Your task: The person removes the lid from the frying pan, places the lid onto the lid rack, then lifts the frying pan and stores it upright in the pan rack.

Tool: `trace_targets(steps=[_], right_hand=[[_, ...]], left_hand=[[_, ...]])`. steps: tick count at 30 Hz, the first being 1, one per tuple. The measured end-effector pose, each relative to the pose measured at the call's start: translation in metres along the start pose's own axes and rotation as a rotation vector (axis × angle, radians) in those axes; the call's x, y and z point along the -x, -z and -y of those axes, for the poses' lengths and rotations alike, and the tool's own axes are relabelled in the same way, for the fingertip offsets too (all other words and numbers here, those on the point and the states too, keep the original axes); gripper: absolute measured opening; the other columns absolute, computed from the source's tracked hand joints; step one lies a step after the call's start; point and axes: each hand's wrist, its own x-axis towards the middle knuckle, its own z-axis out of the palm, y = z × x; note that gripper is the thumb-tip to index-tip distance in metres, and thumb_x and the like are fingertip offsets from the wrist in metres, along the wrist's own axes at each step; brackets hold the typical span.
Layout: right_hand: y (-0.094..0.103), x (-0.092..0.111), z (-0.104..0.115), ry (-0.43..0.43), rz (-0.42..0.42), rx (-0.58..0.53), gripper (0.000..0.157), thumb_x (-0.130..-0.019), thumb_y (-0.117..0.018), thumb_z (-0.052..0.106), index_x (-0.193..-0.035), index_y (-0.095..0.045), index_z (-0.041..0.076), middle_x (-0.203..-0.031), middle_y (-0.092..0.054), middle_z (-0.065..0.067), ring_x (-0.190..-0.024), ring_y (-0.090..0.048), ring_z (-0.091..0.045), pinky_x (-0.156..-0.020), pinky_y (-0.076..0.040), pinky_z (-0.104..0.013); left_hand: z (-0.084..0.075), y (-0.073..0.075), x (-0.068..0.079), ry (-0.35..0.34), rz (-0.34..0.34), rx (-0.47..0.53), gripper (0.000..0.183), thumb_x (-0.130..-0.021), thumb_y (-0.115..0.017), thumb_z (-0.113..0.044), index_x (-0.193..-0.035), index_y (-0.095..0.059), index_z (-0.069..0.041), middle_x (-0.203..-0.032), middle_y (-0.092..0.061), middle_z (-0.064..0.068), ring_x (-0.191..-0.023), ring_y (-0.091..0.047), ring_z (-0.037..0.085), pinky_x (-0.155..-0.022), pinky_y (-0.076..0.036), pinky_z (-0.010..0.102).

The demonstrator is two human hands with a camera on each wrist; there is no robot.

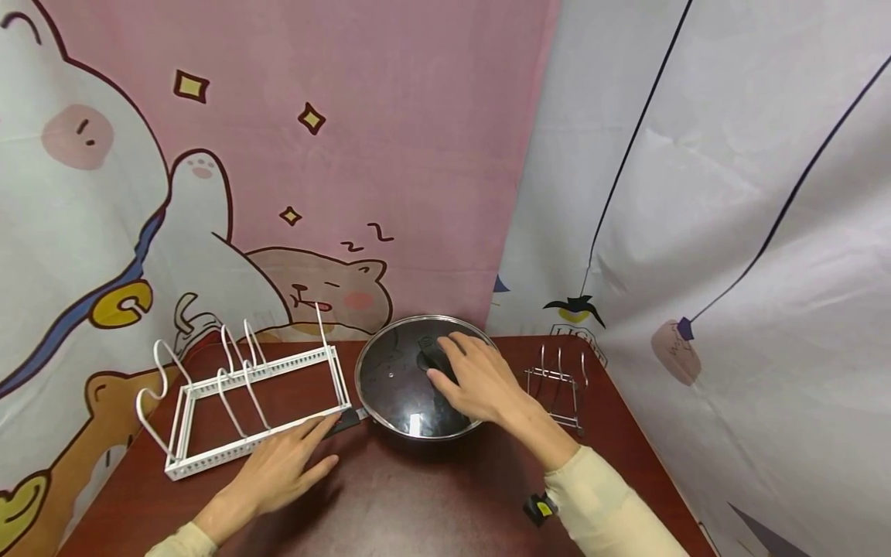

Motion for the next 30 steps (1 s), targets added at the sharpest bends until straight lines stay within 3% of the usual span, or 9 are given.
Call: trace_targets(steps=[15,30], right_hand=[[-0.004,-0.014,0.003,-0.092,0.071,-0.008,0.065,-0.112,-0.061,0.051,-0.163,-0.057,0.011,-0.165,-0.06,-0.017,-0.149,-0.063,-0.043,-0.113,-0.056,-0.067],[-0.006,-0.024,0.004,-0.208,0.158,-0.046,0.069,-0.113,-0.059,0.053,-0.166,-0.053,0.009,-0.172,-0.054,-0.019,-0.154,-0.058,-0.045,-0.114,-0.055,-0.069]], left_hand=[[-0.001,0.002,-0.005,0.066,0.041,0.01,0.066,-0.101,-0.083,-0.04,-0.159,-0.063,-0.016,-0.135,-0.08,0.009,-0.091,-0.082,0.032,-0.072,-0.062,0.048],[0.0,0.003,-0.009,0.114,0.082,0.027,0.053,-0.106,-0.079,-0.037,-0.151,-0.068,-0.012,-0.13,-0.082,0.01,-0.094,-0.083,0.033,-0.074,-0.063,0.049]])
